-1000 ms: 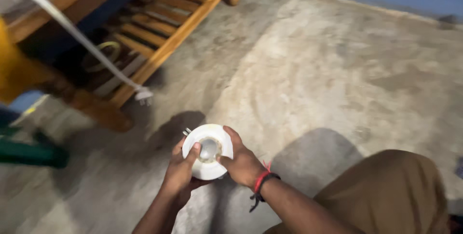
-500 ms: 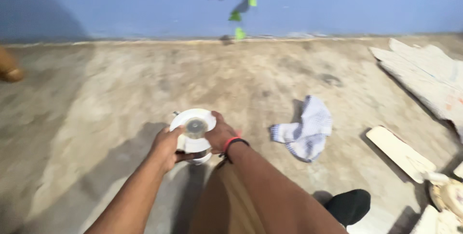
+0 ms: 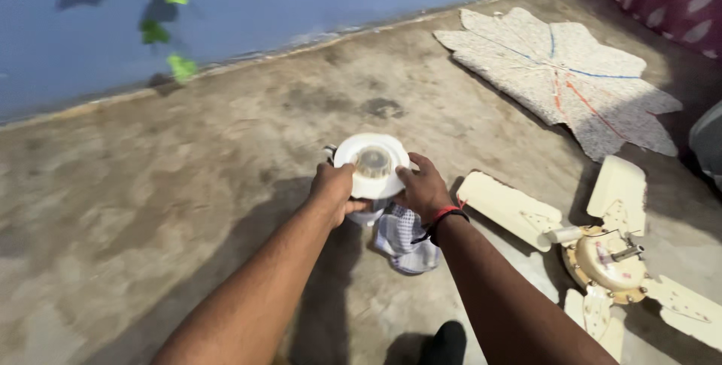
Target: The person sits on the floor servicing a disassembled ceiling fan. They unscrew and reposition the fan blades, wipe parts with a cloth, handle a small bottle, and use a screwdriver to work on the fan motor hub, picking fasteners from a tool basket.
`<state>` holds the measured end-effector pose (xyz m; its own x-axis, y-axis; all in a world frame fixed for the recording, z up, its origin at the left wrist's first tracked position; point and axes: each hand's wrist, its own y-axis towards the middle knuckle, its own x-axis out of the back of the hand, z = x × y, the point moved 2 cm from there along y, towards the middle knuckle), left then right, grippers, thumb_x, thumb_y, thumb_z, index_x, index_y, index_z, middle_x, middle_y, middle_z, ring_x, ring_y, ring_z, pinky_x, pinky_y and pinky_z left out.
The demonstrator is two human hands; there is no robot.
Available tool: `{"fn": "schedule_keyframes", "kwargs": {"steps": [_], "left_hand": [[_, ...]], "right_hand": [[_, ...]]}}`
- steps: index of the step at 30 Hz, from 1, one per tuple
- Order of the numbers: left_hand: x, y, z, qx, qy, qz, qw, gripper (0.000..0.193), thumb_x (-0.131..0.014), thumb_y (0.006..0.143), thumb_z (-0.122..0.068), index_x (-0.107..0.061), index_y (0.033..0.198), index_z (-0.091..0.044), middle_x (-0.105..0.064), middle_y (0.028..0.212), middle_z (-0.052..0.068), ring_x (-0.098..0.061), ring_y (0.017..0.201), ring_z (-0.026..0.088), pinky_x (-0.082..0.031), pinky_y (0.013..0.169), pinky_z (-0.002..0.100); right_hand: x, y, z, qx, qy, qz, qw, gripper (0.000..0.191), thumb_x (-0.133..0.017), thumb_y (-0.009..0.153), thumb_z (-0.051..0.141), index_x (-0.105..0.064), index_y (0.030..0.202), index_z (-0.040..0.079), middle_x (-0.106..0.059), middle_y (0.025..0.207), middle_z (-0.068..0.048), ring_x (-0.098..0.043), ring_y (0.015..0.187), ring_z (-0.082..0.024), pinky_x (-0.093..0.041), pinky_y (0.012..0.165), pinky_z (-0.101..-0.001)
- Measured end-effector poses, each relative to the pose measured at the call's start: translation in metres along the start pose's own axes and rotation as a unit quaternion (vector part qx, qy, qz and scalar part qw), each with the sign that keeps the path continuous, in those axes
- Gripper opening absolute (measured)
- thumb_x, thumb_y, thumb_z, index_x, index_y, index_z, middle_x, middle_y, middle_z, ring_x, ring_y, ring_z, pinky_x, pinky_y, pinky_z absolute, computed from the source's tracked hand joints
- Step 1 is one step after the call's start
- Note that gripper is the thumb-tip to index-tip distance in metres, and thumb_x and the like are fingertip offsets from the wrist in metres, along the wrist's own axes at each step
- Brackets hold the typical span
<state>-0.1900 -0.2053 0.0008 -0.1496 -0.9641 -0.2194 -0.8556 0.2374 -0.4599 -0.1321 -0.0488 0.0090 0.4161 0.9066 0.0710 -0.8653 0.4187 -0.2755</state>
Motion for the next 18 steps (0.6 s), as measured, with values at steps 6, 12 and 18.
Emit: {"fn": "schedule_keyframes", "kwargs": {"steps": [6, 12, 18], "left_hand": [[-0.065, 0.047, -0.019, 0.014, -0.035, 0.013, 0.999, 0.058, -0.06, 0.095, -0.027, -0.032, 0.142, -0.008, -0.053, 0.137, 0.023, -0.066, 0.111, 0.042, -0.063, 0.083, 0.06], [-0.072, 0.042, 0.0, 0.034, -0.106, 0.054, 0.992, 0.072, -0.063, 0.096, -0.055, -0.033, 0.149, -0.017, -0.044, 0.15, 0.017, -0.049, 0.13, 0.045, -0.048, 0.096, 0.06], [-0.053, -0.023, 0.064, 0.067, 0.061, 0.279, 0.956, 0.046, -0.069, 0.095, -0.038, -0.062, 0.131, -0.009, -0.066, 0.127, 0.011, -0.062, 0.111, 0.025, -0.053, 0.09, 0.043]], "right_hand": [[0.06, 0.015, -0.047, 0.113, -0.473, -0.131, 0.864, 0.04, -0.072, 0.083, 0.026, -0.073, 0.122, 0.015, -0.068, 0.117, -0.022, -0.064, 0.111, -0.039, -0.05, 0.099, -0.0454], [0.074, -0.037, -0.099, 0.159, -0.469, -0.023, 0.868, 0.029, -0.068, 0.08, 0.02, -0.077, 0.105, 0.011, -0.072, 0.11, -0.016, -0.069, 0.102, -0.04, -0.055, 0.089, -0.0446], [0.038, -0.062, -0.092, 0.018, 0.142, 0.237, 0.961, 0.014, -0.07, 0.097, 0.011, -0.067, 0.097, -0.002, -0.067, 0.09, -0.005, -0.061, 0.08, -0.017, -0.05, 0.07, -0.0337]]}}
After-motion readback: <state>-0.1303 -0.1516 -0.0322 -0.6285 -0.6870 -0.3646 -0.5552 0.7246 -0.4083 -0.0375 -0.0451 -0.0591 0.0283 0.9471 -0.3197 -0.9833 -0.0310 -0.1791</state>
